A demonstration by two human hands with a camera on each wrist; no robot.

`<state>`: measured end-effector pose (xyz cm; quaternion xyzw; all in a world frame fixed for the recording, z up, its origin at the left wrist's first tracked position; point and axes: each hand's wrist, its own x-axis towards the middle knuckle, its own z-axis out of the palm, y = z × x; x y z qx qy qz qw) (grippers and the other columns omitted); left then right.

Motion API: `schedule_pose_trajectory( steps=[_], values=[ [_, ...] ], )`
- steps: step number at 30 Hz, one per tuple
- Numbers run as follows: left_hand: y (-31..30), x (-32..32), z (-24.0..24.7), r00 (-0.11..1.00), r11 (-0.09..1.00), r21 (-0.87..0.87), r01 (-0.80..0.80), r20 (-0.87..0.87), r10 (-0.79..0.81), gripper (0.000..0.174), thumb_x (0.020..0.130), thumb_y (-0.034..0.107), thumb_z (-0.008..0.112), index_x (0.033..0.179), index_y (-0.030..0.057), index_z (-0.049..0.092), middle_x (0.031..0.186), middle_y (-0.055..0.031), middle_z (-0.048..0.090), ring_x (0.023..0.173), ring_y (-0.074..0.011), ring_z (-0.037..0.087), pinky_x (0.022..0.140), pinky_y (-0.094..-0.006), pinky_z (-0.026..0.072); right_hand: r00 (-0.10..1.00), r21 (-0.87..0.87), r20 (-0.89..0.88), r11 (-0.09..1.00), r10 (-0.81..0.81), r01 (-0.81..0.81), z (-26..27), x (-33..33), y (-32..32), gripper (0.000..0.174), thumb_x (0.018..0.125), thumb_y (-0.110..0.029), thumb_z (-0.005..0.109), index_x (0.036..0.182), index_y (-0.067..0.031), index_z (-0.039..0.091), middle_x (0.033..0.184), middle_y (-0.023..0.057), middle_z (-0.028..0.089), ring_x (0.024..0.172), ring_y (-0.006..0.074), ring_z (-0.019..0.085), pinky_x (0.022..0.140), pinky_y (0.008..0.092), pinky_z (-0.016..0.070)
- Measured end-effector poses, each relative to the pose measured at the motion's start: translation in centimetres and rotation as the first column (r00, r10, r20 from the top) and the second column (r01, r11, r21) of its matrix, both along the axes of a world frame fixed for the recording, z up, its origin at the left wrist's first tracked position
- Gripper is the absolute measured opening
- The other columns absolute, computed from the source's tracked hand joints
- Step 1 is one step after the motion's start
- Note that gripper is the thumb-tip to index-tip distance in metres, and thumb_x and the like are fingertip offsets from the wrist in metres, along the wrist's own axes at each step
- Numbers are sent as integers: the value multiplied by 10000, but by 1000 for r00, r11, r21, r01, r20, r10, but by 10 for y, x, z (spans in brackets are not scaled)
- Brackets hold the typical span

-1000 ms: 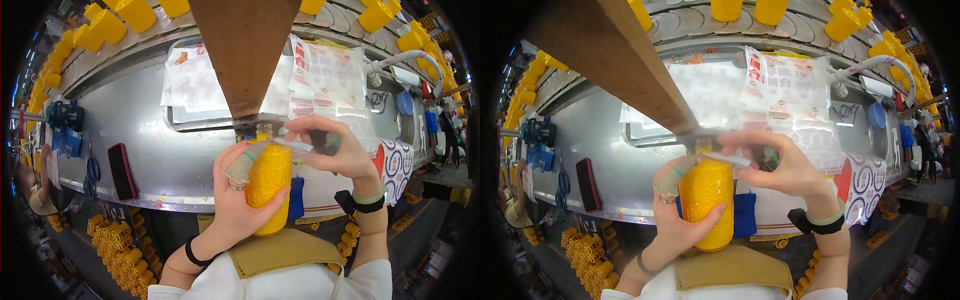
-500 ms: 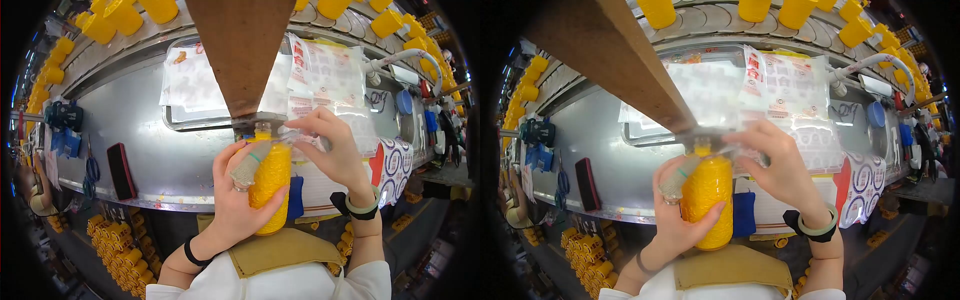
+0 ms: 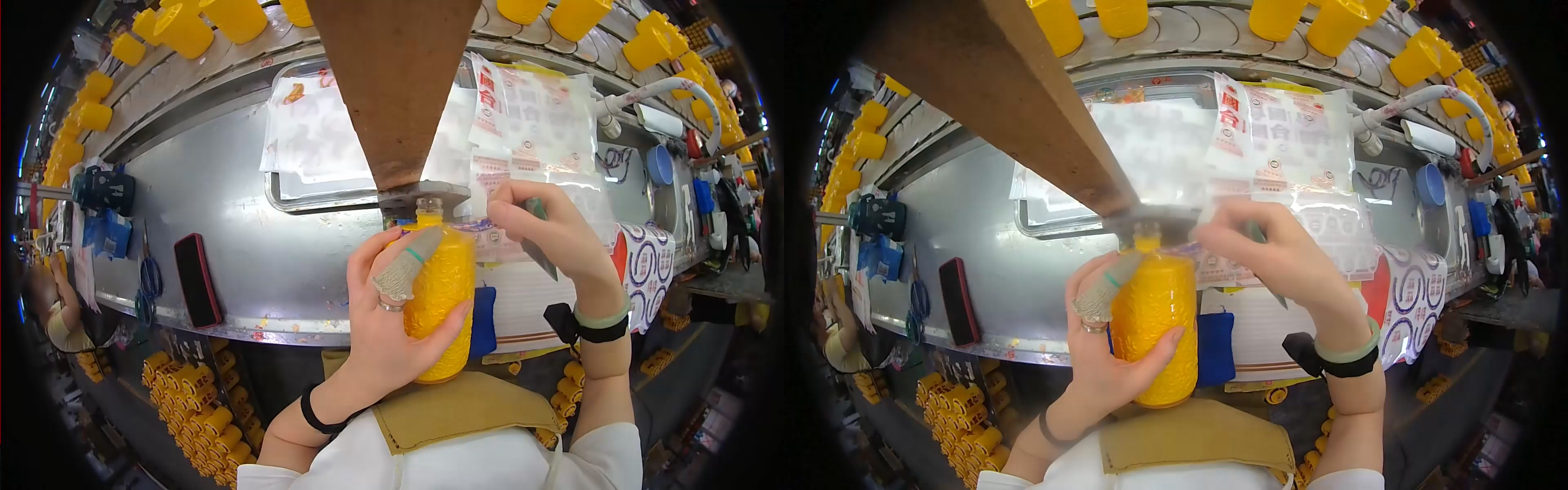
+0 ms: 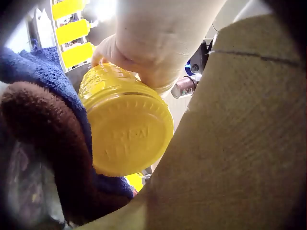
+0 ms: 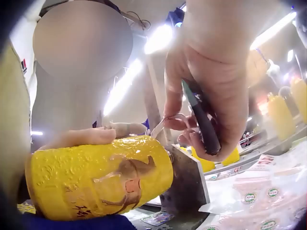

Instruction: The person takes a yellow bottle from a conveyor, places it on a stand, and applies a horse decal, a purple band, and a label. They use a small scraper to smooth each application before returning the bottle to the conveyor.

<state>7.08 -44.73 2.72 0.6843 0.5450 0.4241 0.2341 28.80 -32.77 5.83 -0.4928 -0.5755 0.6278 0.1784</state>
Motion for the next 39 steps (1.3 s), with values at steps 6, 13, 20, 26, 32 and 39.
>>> schedule_pose_trajectory(
  steps=[6,13,20,26,32,39],
  values=[
    [-4,1,-4,996,997,-58,-53,69,56,737,737,180,884,1374,26,548,1378,-168,536,1311,-386,468,1075,-468,431,959,620,248,783,-140,-46,-30,-2,-5,95,889,-103,739,901,-23,688,876,73,655,788,195,611,679,333,471],
    [-3,4,-5,995,998,7,-59,79,58,726,733,153,882,1364,13,551,1370,-163,538,1277,-388,499,1059,-475,443,988,819,120,572,-93,-46,-9,-32,-41,224,809,-69,785,1029,-115,780,963,66,645,814,256,584,714,367,474],
    [-1,-2,-5,1000,999,33,7,24,-8,784,743,137,877,1406,-17,487,1379,-204,517,1283,-354,530,1089,-449,435,993,814,88,580,-78,-27,-18,-26,-42,178,788,-93,803,962,-126,796,978,41,650,767,220,537,697,351,446],
    [-6,-8,-36,751,982,-180,58,656,76,719,751,161,893,1372,11,563,1368,-188,546,1300,-358,538,1086,-427,450,980,825,161,561,-117,-69,-26,-10,-39,184,801,-128,796,984,-125,799,959,48,642,761,226,532,698,350,443],
    [0,-7,-6,968,997,-75,28,250,-8,734,751,165,897,1378,-9,557,1379,-210,548,1298,-347,555,1069,-421,478,991,799,120,599,-61,-60,-16,-31,-51,264,819,-145,786,1082,-132,803,927,67,624,791,239,545,694,355,449],
    [0,-4,-10,975,999,-45,-26,220,35,645,759,151,881,1323,-4,610,1352,-209,580,1279,-367,573,1063,-438,484,995,797,71,604,-75,-11,-19,-32,-51,249,824,-150,786,1071,-129,803,933,71,623,788,243,550,686,356,452]
  ],
)
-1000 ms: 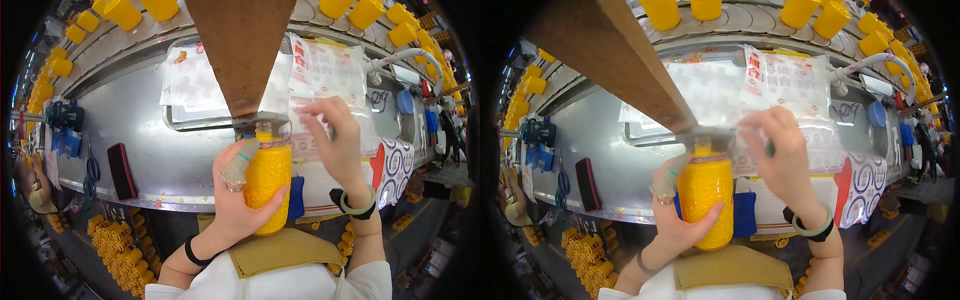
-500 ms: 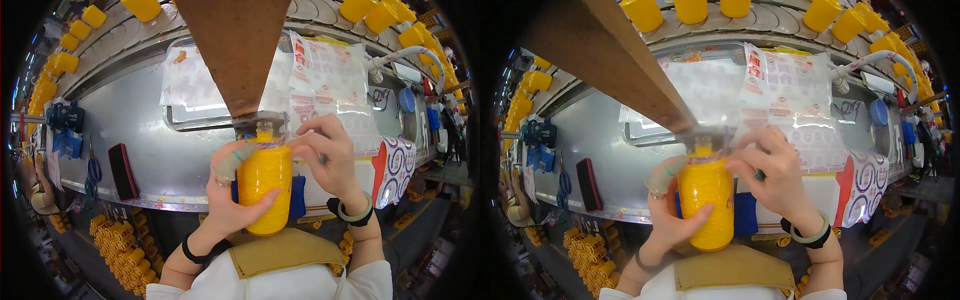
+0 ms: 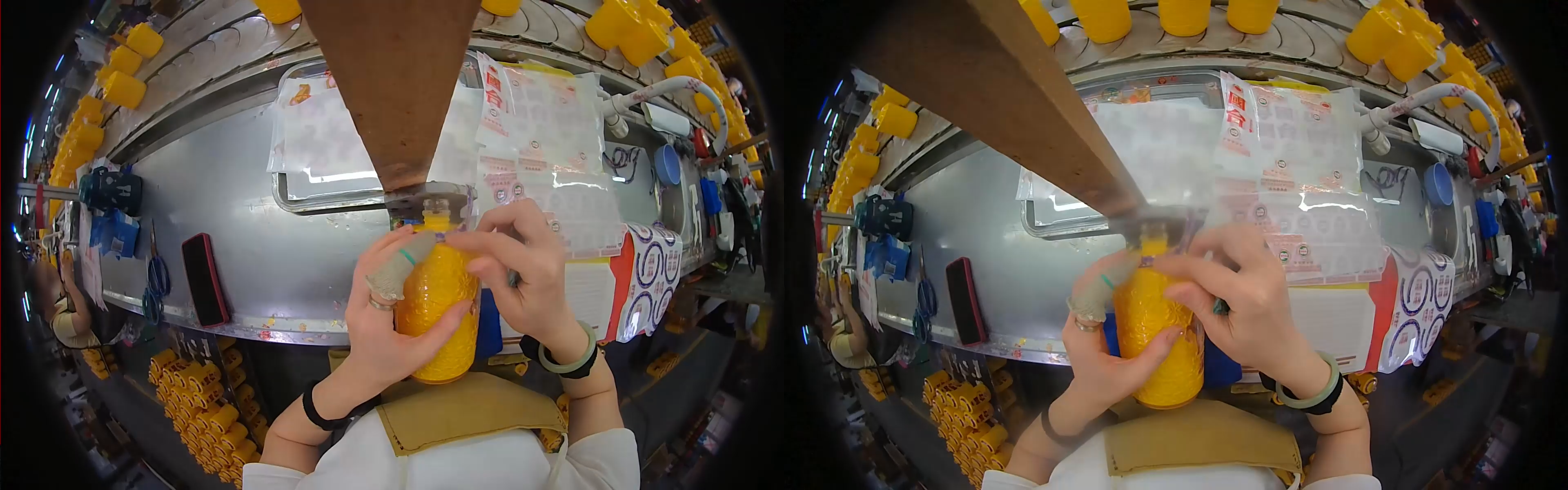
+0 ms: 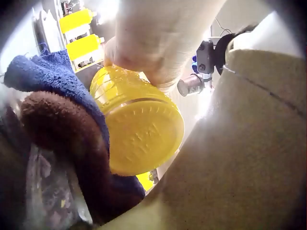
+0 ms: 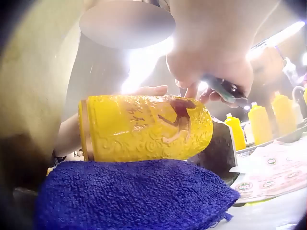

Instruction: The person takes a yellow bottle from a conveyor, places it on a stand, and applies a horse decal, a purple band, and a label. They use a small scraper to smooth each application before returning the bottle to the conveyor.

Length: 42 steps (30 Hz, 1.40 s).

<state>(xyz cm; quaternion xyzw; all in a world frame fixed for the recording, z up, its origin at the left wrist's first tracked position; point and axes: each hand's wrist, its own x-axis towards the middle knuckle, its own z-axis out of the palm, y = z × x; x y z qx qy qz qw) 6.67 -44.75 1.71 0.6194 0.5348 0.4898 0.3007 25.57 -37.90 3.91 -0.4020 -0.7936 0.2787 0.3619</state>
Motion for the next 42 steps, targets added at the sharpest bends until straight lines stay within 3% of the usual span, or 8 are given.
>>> schedule_pose_trajectory(
  steps=[6,18,23,30,36,39,41,42],
  values=[
    [1,-4,-5,1000,999,28,16,1,-16,629,764,158,876,1315,0,616,1331,-211,601,1268,-375,581,1068,-448,478,999,-12,-22,999,-33,33,-4,-1,0,203,848,-155,774,1045,-116,803,936,69,628,764,228,526,676,354,443],
    [-3,-4,-30,920,996,-16,86,386,-73,711,780,162,863,1383,-32,539,1437,-205,511,1322,-318,532,1093,-433,444,992,-26,40,992,-123,125,-2,11,2,186,864,-125,753,1042,-99,799,902,81,602,798,248,573,703,370,463],
    [-15,3,6,953,998,-53,38,302,-21,890,781,194,885,1492,-27,398,1477,-197,450,1350,-316,488,1120,-433,407,1000,-41,-14,999,-11,10,-1,3,3,253,856,-102,758,1105,-122,795,939,89,594,789,238,573,678,346,468],
    [-16,8,7,997,984,-174,-38,66,50,836,777,209,878,1465,-2,453,1464,-196,471,1362,-377,432,1131,-466,379,1000,-14,-13,1000,-17,17,-3,2,1,237,854,-114,768,1087,-135,804,959,80,602,808,226,580,681,336,477],
    [-9,0,13,981,999,-42,29,-193,-37,754,770,175,871,1413,6,515,1445,-171,522,1353,-363,440,1116,-485,390,998,-42,-49,999,-26,24,-6,6,1,210,856,-118,765,1059,-139,811,948,78,600,780,218,555,661,326,460],
    [-13,-5,-3,998,987,-150,52,34,-47,764,795,176,863,1436,-1,489,1454,-169,514,1374,-346,454,1139,-486,388,997,-41,-73,999,-34,32,-13,13,3,194,864,-128,758,1049,-141,813,930,79,595,769,217,549,660,324,456],
    [-12,-7,-13,848,945,-267,187,529,-19,827,816,195,859,1485,-10,420,1491,-173,469,1396,-331,462,1168,-480,376,999,-17,18,999,-41,41,-13,22,9,196,868,-126,751,1054,-139,811,925,79,592,765,217,546,661,323,454],
    [-11,-9,-16,848,945,-268,189,530,-19,827,816,195,859,1485,-10,420,1491,-173,469,1396,-331,462,1168,-480,376,993,9,112,999,-46,45,-13,24,10,198,872,-124,744,1059,-137,809,920,79,589,760,216,542,662,322,452]
  ],
)
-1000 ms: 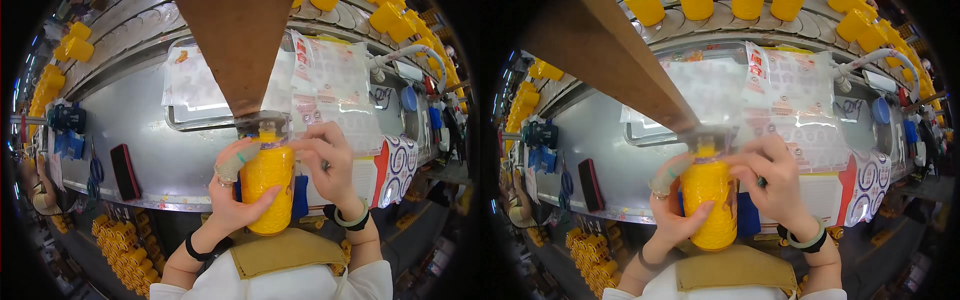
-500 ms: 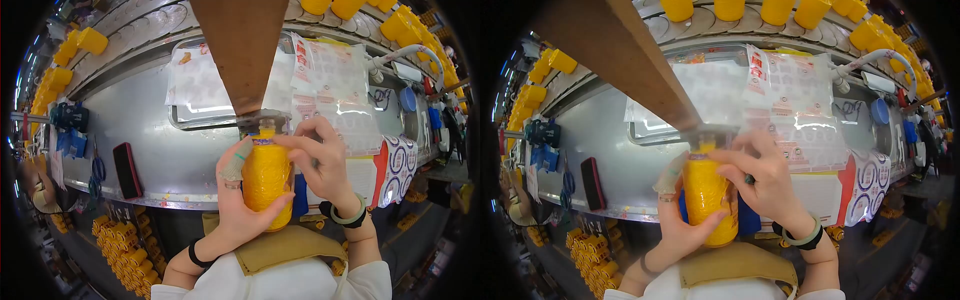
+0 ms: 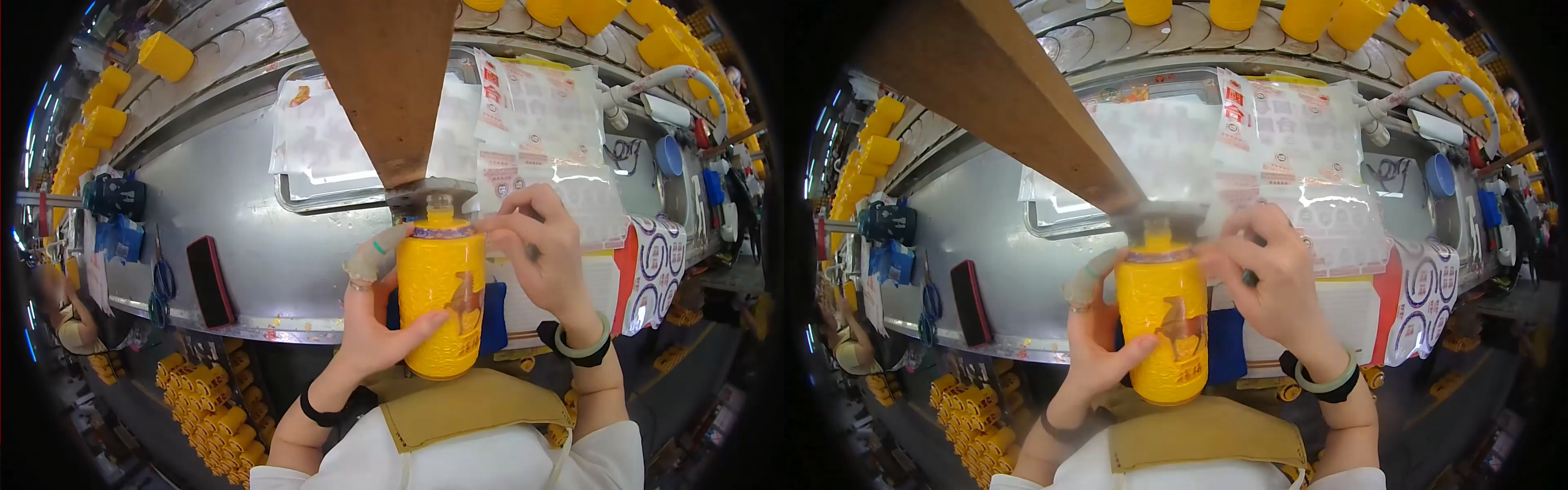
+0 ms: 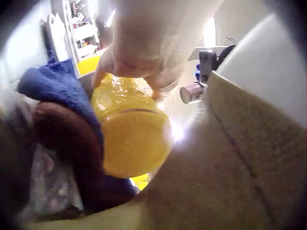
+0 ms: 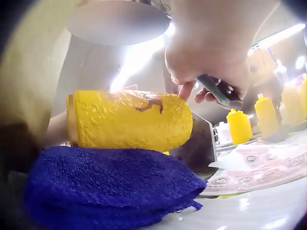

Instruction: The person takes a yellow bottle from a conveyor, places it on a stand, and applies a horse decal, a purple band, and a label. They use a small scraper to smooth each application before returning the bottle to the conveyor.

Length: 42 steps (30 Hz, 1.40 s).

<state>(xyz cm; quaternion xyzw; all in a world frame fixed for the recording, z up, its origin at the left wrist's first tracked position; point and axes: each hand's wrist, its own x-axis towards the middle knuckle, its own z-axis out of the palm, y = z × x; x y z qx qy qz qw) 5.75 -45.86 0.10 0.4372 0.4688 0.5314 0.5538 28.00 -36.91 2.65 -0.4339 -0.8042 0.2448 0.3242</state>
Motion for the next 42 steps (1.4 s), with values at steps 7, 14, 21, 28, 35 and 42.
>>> schedule_pose_trajectory(
  steps=[7,14,21,28,35,42],
  values=[
    [-4,1,25,975,985,164,59,-221,-21,1024,765,321,915,1535,-2,324,1496,-186,388,1385,-342,441,1164,-490,357,984,-72,-168,995,60,-73,11,-17,-7,246,875,-114,734,1111,-136,801,915,90,600,802,238,583,696,342,480],
    [-3,27,43,623,976,191,107,-777,84,1044,682,322,943,1505,37,367,1467,-198,357,1375,-400,348,1132,-506,352,983,-95,-175,993,54,-72,7,-18,-8,249,876,-115,733,1116,-127,798,933,96,606,800,245,584,692,345,479],
    [0,12,21,999,999,-52,-15,-46,12,991,702,271,915,1483,4,367,1473,-198,294,1401,-392,303,1158,-485,333,988,-78,-153,997,-6,-7,2,1,-6,194,878,-89,717,1049,-99,807,899,90,592,727,211,578,668,332,472],
    [1,27,37,680,986,146,78,-731,55,1000,704,285,930,1481,11,364,1475,-205,309,1382,-409,333,1125,-510,399,984,-104,-170,993,43,-61,11,-18,-6,212,867,-106,731,1064,-121,808,896,98,586,782,235,584,697,347,484],
    [6,-3,10,998,997,-36,67,17,-67,1040,711,157,917,1540,23,305,1456,-152,360,1247,-238,541,861,-319,582,987,-107,-139,992,-78,63,6,2,-6,173,871,-84,713,1020,-86,801,882,92,576,693,216,569,653,330,465],
    [5,18,33,831,986,161,32,-553,64,1054,702,152,941,1536,2,313,1423,-147,380,1290,-269,526,998,-368,522,989,-7,-140,998,55,-57,14,-27,-5,181,861,-121,748,1033,-113,802,894,89,589,757,228,580,679,344,483]
  ],
)
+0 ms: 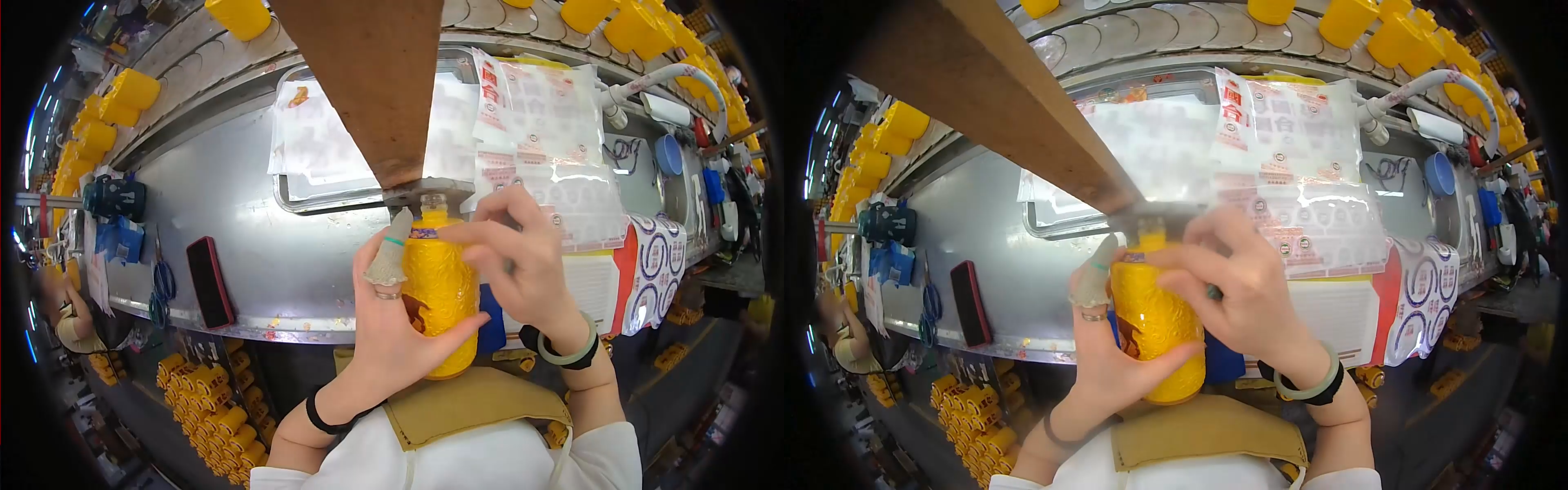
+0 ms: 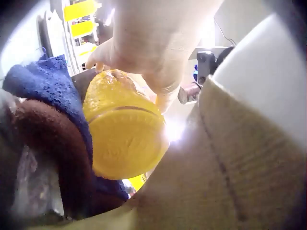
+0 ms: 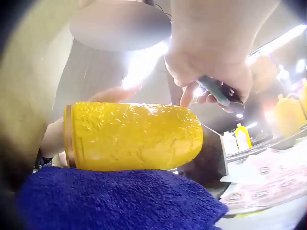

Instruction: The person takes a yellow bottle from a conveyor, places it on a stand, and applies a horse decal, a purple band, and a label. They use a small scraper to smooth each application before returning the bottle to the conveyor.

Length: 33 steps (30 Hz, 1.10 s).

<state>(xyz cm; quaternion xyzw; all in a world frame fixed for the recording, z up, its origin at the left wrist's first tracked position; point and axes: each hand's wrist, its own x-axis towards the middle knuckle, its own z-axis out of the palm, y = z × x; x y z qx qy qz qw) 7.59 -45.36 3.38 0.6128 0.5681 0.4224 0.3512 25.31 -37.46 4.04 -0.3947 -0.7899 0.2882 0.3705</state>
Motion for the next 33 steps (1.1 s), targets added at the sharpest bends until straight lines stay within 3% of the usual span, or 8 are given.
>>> schedule_pose_trajectory(
  steps=[6,7,10,16,23,25,29,33],
  values=[
    [3,-21,-32,900,996,-48,79,432,-50,1038,706,155,929,1529,-1,316,1415,-154,413,1317,-286,516,1058,-404,488,993,-49,-12,992,-117,116,4,18,-4,206,887,-111,694,1064,-61,786,930,110,629,790,254,580,712,355,481],
    [1,-23,-30,961,997,10,72,268,-72,1022,703,165,925,1523,5,337,1397,-159,454,1313,-282,519,1057,-401,488,996,-43,-19,995,-91,90,4,14,-6,221,891,-114,692,1086,-60,781,946,117,638,796,256,584,719,359,481],
    [2,-22,-23,986,991,131,23,158,-44,991,695,189,929,1502,10,381,1399,-158,473,1310,-286,521,1077,-410,468,999,-28,9,999,-38,38,1,8,-12,253,913,-147,689,1137,-60,768,1016,133,658,808,261,591,738,364,481],
    [5,-26,-22,995,986,154,69,63,-79,882,690,218,926,1431,20,490,1374,-160,531,1275,-320,529,1086,-432,441,1000,-38,-17,999,-5,4,-5,5,-11,248,954,-210,683,1132,-58,767,1039,122,659,799,249,592,721,360,481],
    [6,-27,-23,994,990,132,54,83,-66,837,687,239,916,1395,16,530,1351,-159,569,1289,-343,499,1086,-446,428,999,-108,-43,994,-29,24,-1,1,-15,252,969,-239,679,1131,-69,772,1006,118,659,792,245,598,702,353,485],
    [9,-29,-23,991,976,176,130,-35,-126,938,667,199,921,1440,-15,436,1335,-175,539,1224,-297,582,1053,-416,464,998,-104,-59,994,-30,24,-3,2,-14,255,972,-243,677,1132,-68,771,998,118,662,797,248,598,702,352,487],
    [10,-28,-21,990,973,187,137,-63,-127,944,667,205,921,1445,-17,434,1334,-175,537,1225,-297,577,1052,-419,462,999,-80,-48,997,-20,16,-3,2,-14,260,975,-242,669,1131,-60,771,982,121,669,826,258,604,712,356,493],
    [7,-25,-20,996,986,157,51,58,-60,814,685,242,910,1382,29,548,1363,-167,563,1298,-357,489,1096,-458,415,997,-82,-75,997,-10,4,-4,5,-12,253,981,-206,645,1142,-52,764,995,126,679,838,277,608,749,373,494]
  ],
)
